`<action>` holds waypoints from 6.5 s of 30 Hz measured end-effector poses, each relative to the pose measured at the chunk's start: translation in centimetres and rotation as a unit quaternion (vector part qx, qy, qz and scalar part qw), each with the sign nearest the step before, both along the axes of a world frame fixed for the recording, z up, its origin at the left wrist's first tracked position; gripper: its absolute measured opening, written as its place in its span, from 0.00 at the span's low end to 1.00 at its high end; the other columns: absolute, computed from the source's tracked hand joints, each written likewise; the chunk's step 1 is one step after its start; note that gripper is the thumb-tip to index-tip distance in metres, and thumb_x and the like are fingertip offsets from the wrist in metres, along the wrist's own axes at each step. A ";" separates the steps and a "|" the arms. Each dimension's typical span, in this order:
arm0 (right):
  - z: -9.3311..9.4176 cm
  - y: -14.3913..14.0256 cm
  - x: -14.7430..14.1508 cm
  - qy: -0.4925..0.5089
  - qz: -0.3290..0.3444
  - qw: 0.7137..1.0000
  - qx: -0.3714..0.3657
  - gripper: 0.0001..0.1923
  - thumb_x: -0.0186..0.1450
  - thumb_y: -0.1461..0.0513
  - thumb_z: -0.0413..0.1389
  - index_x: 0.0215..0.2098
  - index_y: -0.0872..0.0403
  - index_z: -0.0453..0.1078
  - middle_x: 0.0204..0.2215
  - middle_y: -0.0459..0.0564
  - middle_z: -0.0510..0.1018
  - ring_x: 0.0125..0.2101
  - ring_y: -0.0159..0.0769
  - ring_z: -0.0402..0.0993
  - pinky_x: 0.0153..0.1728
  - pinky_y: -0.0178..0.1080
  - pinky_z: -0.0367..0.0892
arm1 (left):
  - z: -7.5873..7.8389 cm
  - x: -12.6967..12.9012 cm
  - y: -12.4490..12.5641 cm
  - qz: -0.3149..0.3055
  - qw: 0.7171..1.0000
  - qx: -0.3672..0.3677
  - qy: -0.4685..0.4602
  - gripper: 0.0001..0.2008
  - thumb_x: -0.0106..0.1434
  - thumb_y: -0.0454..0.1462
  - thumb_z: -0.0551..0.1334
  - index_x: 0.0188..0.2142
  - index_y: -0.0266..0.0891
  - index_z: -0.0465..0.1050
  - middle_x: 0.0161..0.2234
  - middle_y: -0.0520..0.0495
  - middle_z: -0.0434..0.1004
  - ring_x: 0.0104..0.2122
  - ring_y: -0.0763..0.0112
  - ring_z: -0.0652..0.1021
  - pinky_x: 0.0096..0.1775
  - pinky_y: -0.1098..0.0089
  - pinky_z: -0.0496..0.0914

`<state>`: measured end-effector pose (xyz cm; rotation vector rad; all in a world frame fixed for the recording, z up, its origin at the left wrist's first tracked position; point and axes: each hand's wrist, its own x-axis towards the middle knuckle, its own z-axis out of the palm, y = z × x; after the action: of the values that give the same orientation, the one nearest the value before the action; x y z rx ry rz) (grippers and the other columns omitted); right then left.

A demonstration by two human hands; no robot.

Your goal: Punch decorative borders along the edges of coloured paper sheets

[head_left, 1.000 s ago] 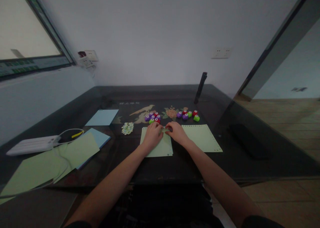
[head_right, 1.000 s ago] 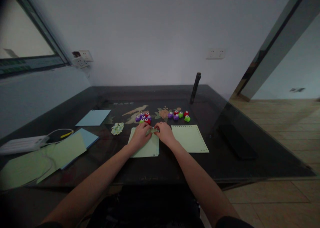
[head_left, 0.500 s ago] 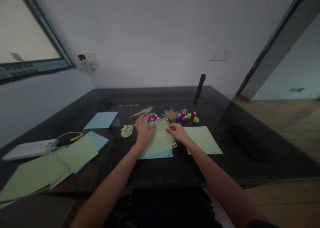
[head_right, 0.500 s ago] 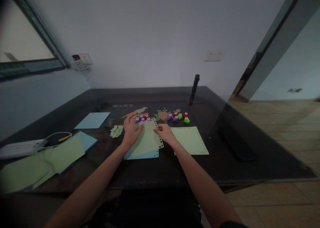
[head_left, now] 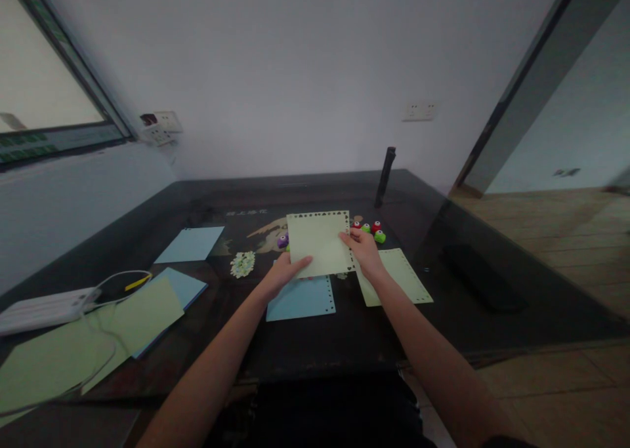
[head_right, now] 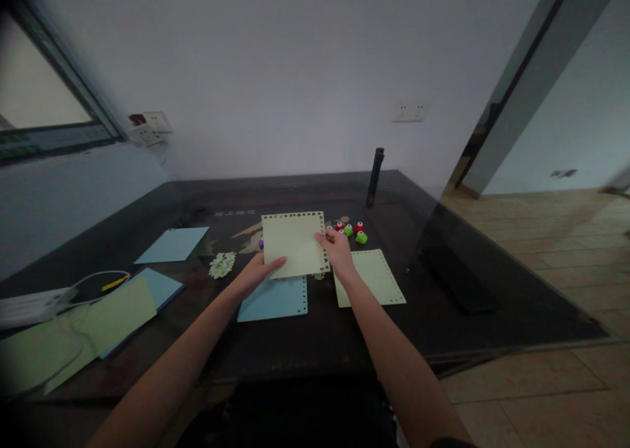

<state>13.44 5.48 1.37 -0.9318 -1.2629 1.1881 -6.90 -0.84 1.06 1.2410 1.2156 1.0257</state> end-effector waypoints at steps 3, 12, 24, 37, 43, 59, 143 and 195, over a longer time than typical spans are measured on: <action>0.1 0.0 0.1 0.000 0.000 1.000 -0.002 0.19 0.49 0.49 0.62 0.30 0.56 0.73 0.27 0.49 0.78 0.26 0.36 0.71 0.30 0.37 0.65 | 0.4 0.0 -0.1 -0.036 0.998 0.015 0.052 0.21 0.55 0.48 0.63 0.38 0.31 0.72 0.22 0.45 0.76 0.19 0.70 0.74 0.24 0.71 0.67; -0.1 0.4 -0.1 -0.039 -0.005 0.999 0.009 0.23 0.50 0.45 0.60 0.28 0.56 0.74 0.26 0.48 0.77 0.29 0.36 0.71 0.32 0.37 0.65 | -0.2 -0.4 0.7 0.039 0.994 0.076 0.062 0.19 0.57 0.48 0.60 0.30 0.32 0.72 0.17 0.48 0.72 0.17 0.74 0.70 0.22 0.74 0.63; 0.1 0.0 0.0 -0.043 0.038 0.998 -0.002 0.21 0.49 0.46 0.62 0.25 0.57 0.70 0.17 0.48 0.75 0.16 0.28 0.65 0.20 0.33 0.60 | -0.3 -0.6 1.0 0.081 0.991 0.090 0.050 0.15 0.57 0.44 0.62 0.33 0.31 0.75 0.20 0.44 0.77 0.19 0.71 0.72 0.24 0.74 0.66; -0.1 0.2 -0.1 -0.058 0.027 0.998 -0.011 0.23 0.49 0.45 0.61 0.26 0.57 0.70 0.18 0.50 0.77 0.15 0.29 0.67 0.18 0.32 0.60 | -0.4 -1.1 1.6 0.136 0.980 0.142 0.026 0.12 0.55 0.41 0.63 0.26 0.32 0.74 0.17 0.46 0.75 0.18 0.73 0.72 0.22 0.75 0.65; -0.9 0.3 -0.3 -0.080 0.043 0.996 -0.001 0.24 0.55 0.44 0.54 0.28 0.58 0.71 0.20 0.50 0.76 0.16 0.29 0.68 0.18 0.31 0.58 | -0.1 -1.9 2.1 0.273 0.937 0.086 -0.200 0.09 0.56 0.36 0.64 0.36 0.33 0.73 0.27 0.48 0.79 0.21 0.74 0.76 0.23 0.75 0.67; -3.2 7.0 -5.7 -0.363 0.042 0.921 0.133 0.02 0.56 0.65 0.58 0.28 0.56 0.74 0.25 0.48 0.76 0.28 0.35 0.71 0.31 0.37 0.64 | 0.5 -1.6 1.9 0.275 0.927 0.053 -0.250 0.09 0.54 0.36 0.66 0.33 0.31 0.72 0.24 0.47 0.77 0.19 0.76 0.74 0.21 0.78 0.64; 0.0 -4.5 2.0 0.056 0.103 0.986 -0.118 0.21 0.45 0.64 0.68 0.38 0.53 0.72 0.27 0.44 0.74 0.24 0.25 0.67 0.21 0.29 0.58 | 0.5 1.6 -0.7 0.142 0.982 0.118 0.034 0.17 0.52 0.42 0.65 0.37 0.31 0.76 0.31 0.41 0.81 0.36 0.57 0.80 0.41 0.64 0.72; 0.8 -5.4 1.3 0.137 0.120 0.975 -0.123 0.19 0.48 0.55 0.67 0.31 0.52 0.66 0.29 0.44 0.77 0.28 0.33 0.77 0.34 0.37 0.71 | 0.3 1.6 -0.8 0.081 0.970 0.185 0.135 0.14 0.55 0.40 0.64 0.37 0.32 0.76 0.35 0.40 0.81 0.37 0.60 0.80 0.45 0.62 0.71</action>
<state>14.72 0.08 2.15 -0.7707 -1.0400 1.6335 -5.28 -1.63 1.32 1.6325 1.3914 1.2751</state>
